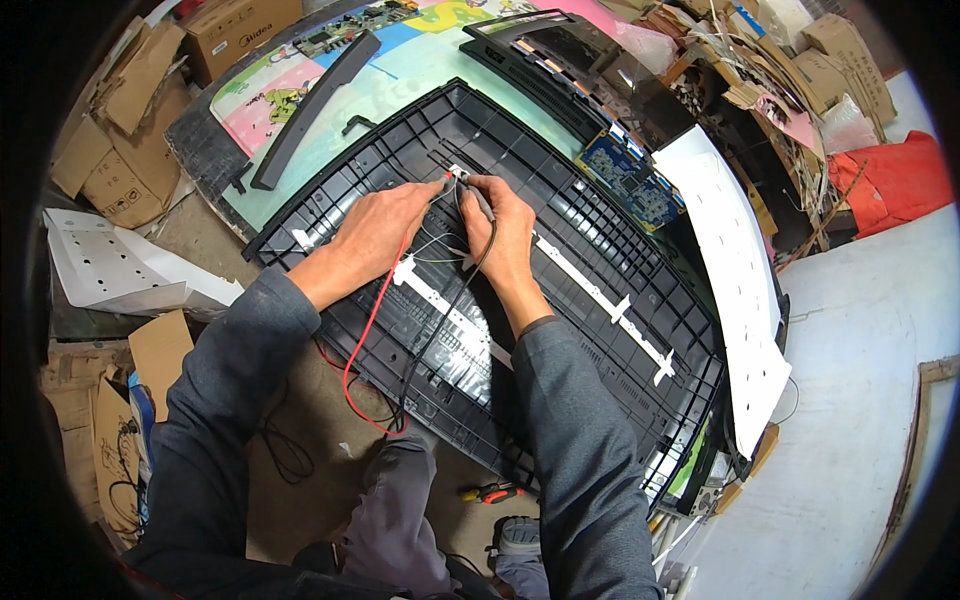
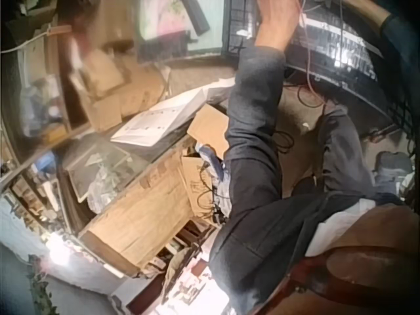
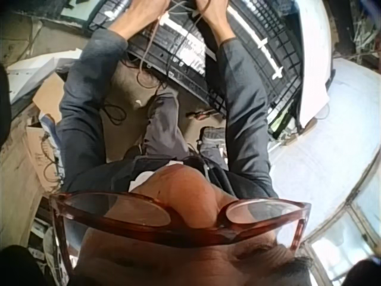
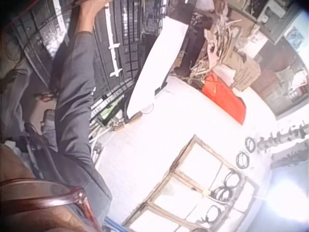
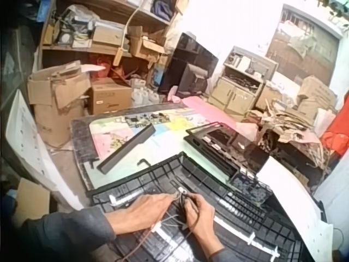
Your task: The person uses a multimeter to test multiple LED backlight strips laid out on the back of a disassembled TV. They repeatedly touch the probes to different points on the strips, checking for continuity or voltage.
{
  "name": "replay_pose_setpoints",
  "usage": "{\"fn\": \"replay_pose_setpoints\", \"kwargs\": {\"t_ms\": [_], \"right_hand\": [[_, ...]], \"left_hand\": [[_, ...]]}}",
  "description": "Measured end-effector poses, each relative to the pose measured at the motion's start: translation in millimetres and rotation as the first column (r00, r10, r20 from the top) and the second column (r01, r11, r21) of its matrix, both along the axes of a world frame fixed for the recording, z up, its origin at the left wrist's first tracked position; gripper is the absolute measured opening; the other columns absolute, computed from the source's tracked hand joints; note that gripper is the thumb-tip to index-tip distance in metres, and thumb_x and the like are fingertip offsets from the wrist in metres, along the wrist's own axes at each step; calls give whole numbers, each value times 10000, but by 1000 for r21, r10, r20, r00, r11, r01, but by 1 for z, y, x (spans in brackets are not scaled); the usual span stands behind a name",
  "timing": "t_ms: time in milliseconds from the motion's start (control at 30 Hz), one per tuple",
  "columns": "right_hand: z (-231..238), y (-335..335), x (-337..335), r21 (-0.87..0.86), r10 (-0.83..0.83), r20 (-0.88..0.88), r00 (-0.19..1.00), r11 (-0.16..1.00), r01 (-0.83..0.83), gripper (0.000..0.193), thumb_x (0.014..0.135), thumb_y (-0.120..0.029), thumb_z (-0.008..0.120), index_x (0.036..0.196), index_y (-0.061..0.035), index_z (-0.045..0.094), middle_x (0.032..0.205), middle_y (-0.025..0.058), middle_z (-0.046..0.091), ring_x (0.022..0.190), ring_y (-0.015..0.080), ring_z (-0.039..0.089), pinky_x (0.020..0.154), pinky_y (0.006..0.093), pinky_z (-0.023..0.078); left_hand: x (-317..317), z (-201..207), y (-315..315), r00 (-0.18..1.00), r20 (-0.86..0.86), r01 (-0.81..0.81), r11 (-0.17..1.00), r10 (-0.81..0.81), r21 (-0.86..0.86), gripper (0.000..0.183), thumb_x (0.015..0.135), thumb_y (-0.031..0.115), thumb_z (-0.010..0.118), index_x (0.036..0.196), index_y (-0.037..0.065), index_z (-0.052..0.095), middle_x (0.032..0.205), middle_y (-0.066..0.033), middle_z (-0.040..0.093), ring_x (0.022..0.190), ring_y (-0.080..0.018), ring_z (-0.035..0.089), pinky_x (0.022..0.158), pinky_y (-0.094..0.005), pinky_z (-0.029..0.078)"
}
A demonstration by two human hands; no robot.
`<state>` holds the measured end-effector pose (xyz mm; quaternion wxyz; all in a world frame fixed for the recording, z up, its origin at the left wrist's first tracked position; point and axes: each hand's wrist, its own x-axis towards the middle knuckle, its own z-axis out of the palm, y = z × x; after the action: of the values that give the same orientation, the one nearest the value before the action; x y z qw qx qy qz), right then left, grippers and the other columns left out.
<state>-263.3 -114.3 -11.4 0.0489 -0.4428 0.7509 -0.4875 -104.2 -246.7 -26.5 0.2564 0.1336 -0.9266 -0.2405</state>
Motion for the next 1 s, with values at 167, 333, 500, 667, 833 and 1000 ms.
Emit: {"fn": "replay_pose_setpoints", "kwargs": {"t_ms": [167,333,500,667,833,1000], "right_hand": [[2,0,0,1,9,1,1000,1000,-9,311,998,-166,727,1224,46,752,1031,208,820,931,263,802,873,367,605],[3,0,0,12,2,-5,1000,1000,-2,306,994,-162,728,1221,41,755,1027,203,820,929,265,803,873,371,605],[1,-1,-3,0,12,-12,1000,1000,-12,304,993,-172,728,1212,36,758,1024,204,819,932,277,805,875,373,604],[0,-1,-2,-1,20,1,1000,1000,-20,306,1000,-183,726,1212,35,761,1026,202,819,943,282,806,880,373,603],[2,-1,-3,10,8,25,1000,1000,-8,307,1002,-185,731,1216,33,763,1033,202,819,954,279,806,887,372,602],[1,-1,-1,9,11,11,1000,1000,-11,300,1001,-177,732,1215,31,765,1039,202,821,955,273,805,888,370,602]], "left_hand": [[0,0,0,1000,-12,4,1000,-4,12,384,1018,60,654,1399,11,648,1071,-215,747,921,-424,742,761,-500,611],[-1,-2,0,999,-33,3,1000,-3,-2,384,1015,58,652,1396,12,649,1073,-207,747,907,-419,742,752,-498,608],[0,0,-1,1000,-12,13,1000,-13,5,389,1004,49,652,1391,12,653,1085,-204,749,913,-416,745,749,-495,607],[0,-3,-1,1000,-21,8,1000,-9,-13,393,995,39,651,1387,11,655,1091,-205,750,912,-414,745,749,-493,607],[-1,3,0,1000,20,10,1000,-10,-5,395,997,39,651,1390,5,653,1125,-208,752,940,-417,746,767,-494,611],[0,-1,0,1000,-2,9,1000,-9,-11,394,999,41,650,1390,-1,653,1137,-213,752,949,-418,747,779,-496,612]]}}
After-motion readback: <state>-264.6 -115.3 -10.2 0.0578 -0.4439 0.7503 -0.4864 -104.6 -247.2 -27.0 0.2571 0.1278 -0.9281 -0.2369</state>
